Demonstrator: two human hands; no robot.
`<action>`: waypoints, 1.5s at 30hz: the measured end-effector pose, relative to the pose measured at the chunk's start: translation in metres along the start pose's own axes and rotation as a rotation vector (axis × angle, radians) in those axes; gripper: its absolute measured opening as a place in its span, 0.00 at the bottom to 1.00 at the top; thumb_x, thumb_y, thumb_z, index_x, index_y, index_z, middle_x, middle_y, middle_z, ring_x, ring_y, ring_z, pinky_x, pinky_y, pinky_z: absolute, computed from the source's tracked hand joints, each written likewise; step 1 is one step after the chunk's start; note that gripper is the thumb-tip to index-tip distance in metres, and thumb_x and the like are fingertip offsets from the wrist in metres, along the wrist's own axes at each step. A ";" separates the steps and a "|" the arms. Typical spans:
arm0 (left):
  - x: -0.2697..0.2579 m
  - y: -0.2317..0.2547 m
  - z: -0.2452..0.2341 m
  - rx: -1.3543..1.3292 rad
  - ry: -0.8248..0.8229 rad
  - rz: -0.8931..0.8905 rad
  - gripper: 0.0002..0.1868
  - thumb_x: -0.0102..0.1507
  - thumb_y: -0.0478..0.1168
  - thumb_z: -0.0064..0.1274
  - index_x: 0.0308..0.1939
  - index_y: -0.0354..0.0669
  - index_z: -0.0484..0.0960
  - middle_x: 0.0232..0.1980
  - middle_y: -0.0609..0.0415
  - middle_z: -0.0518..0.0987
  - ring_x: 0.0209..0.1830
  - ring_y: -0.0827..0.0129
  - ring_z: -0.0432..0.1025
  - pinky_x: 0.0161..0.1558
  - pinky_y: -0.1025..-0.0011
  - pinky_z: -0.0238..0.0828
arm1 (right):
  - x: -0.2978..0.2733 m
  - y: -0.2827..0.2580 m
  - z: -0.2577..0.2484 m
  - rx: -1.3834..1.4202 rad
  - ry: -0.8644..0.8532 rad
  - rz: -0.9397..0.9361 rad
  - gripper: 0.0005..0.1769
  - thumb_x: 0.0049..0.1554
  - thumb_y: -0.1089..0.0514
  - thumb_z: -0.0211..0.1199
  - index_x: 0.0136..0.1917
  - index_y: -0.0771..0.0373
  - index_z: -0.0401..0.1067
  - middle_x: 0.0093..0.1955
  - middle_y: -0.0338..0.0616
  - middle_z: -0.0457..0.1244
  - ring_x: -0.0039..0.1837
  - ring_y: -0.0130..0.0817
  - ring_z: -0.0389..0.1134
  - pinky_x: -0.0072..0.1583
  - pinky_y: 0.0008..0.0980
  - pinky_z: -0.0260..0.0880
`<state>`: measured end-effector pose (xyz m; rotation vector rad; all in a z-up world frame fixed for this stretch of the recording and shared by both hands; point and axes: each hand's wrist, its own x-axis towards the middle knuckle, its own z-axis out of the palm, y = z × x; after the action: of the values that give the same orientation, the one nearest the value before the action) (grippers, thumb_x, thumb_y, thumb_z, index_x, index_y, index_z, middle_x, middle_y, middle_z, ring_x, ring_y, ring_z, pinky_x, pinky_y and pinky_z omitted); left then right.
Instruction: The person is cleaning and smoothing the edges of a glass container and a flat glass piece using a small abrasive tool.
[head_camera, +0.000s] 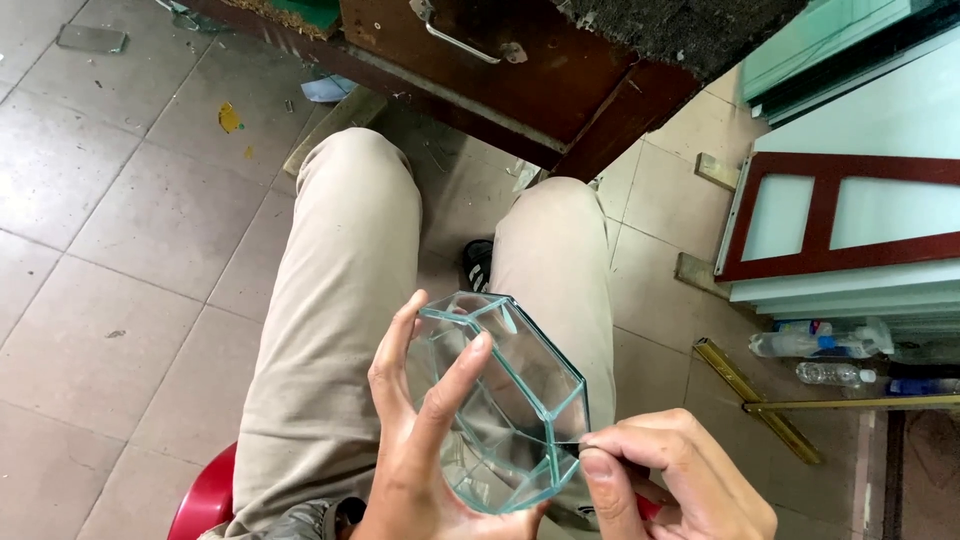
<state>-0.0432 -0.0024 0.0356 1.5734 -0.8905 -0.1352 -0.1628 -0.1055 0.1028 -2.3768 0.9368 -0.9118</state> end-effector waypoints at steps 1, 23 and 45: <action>0.000 -0.001 0.000 0.000 0.000 0.001 0.57 0.48 0.49 0.79 0.80 0.59 0.68 0.90 0.24 0.49 0.95 0.36 0.48 0.89 0.40 0.49 | 0.000 -0.001 0.000 0.000 0.001 -0.001 0.11 0.59 0.55 0.65 0.37 0.59 0.79 0.34 0.40 0.73 0.32 0.24 0.68 0.31 0.19 0.64; -0.007 -0.015 0.000 0.189 0.086 0.110 0.54 0.45 0.52 0.70 0.78 0.59 0.71 0.88 0.22 0.49 0.92 0.29 0.52 0.87 0.35 0.54 | -0.009 -0.003 -0.002 -0.151 -0.054 0.090 0.07 0.56 0.46 0.71 0.44 0.45 0.86 0.24 0.27 0.64 0.24 0.18 0.56 0.29 0.18 0.57; -0.006 -0.031 0.000 0.381 0.161 0.297 0.36 0.58 0.61 0.65 0.70 0.64 0.80 0.84 0.25 0.53 0.82 0.28 0.56 0.81 0.31 0.63 | 0.005 0.028 0.003 -0.014 -0.003 0.282 0.11 0.59 0.52 0.63 0.35 0.55 0.74 0.28 0.31 0.49 0.32 0.24 0.47 0.36 0.23 0.52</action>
<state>-0.0333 -0.0005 0.0053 1.7484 -1.0525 0.3877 -0.1701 -0.1279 0.0858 -2.1832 1.2414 -0.7929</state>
